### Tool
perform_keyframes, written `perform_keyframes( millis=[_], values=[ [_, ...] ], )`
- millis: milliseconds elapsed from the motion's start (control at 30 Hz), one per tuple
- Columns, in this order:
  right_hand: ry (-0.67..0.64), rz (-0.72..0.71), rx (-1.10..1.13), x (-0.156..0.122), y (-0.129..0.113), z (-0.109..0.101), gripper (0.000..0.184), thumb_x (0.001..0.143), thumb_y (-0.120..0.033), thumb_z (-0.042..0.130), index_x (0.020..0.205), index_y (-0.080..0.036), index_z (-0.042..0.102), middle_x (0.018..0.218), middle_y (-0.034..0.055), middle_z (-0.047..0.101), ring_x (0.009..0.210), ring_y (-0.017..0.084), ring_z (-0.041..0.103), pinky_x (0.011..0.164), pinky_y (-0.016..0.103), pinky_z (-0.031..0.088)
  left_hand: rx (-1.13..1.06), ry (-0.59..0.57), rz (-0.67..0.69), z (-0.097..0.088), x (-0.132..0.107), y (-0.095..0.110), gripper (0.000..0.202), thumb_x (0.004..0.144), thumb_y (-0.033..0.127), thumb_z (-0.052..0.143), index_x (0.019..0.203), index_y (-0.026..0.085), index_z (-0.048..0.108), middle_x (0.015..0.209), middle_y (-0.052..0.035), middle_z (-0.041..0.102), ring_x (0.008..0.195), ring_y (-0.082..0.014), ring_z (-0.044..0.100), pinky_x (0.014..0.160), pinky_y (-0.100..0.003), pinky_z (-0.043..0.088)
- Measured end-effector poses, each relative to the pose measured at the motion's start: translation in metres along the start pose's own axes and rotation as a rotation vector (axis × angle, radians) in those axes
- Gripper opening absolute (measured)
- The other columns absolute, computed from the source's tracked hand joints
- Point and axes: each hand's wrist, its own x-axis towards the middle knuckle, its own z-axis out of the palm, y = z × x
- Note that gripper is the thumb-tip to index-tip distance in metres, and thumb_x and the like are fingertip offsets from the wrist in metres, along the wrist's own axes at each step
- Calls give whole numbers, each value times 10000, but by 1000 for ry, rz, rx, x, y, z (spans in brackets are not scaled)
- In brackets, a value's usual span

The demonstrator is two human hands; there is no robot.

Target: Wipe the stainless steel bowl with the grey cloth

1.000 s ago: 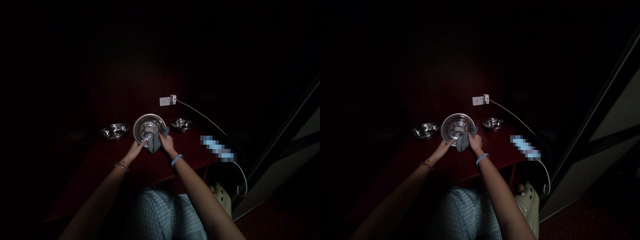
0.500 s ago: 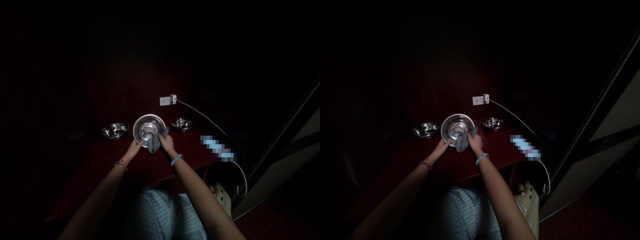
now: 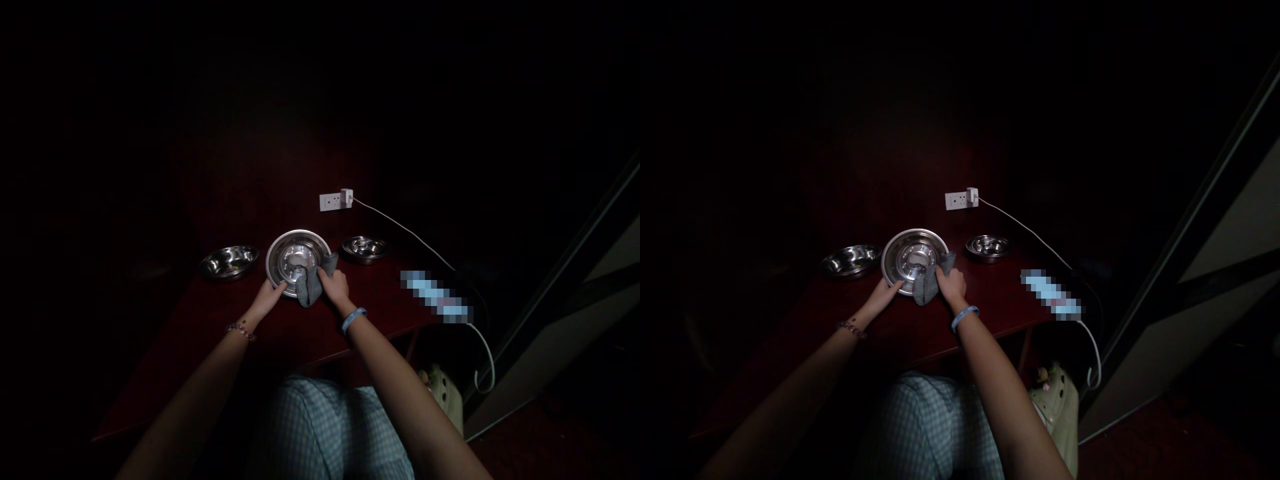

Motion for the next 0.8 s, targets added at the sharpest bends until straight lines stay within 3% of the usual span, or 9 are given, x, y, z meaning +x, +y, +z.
perform_keyframes(
  millis=[267, 533, 667, 800],
  values=[
    [2, -21, 44, 3, 4, 2, 452, 971, -485, 494, 1045, -141, 777, 1080, 168, 764, 1060, 280, 721, 865, 292, 518, 11, 22, -21, 1, -6, 9, 424, 739, 399, 693, 1061, 124, 681, 1158, -155, 748, 1217, -320, 641, 1121, -473, 421],
    [-29, -41, 122, 8, 9, 9, 431, 945, -504, 554, 1022, -143, 777, 1037, 145, 776, 1043, 251, 725, 885, 271, 518, -58, -54, 31, 7, -13, 21, 598, 708, 433, 766, 1217, 141, 651, 1337, -139, 680, 1303, -282, 588, 1175, -436, 368],
    [-116, -125, 178, 7, 10, 11, 369, 948, -457, 569, 1048, -166, 773, 1091, 107, 772, 1078, 244, 716, 919, 276, 515, -108, -77, -17, 8, -15, 23, 543, 752, 442, 734, 1187, 122, 679, 1329, -153, 682, 1319, -302, 574, 1177, -443, 367],
    [-135, -133, 175, 6, 10, 11, 361, 953, -446, 562, 1046, -170, 775, 1085, 95, 773, 1091, 250, 712, 931, 282, 514, -121, -26, -51, 6, -13, 22, 450, 787, 368, 702, 1164, 124, 690, 1279, -135, 712, 1304, -306, 586, 1160, -425, 388]
  ],
)
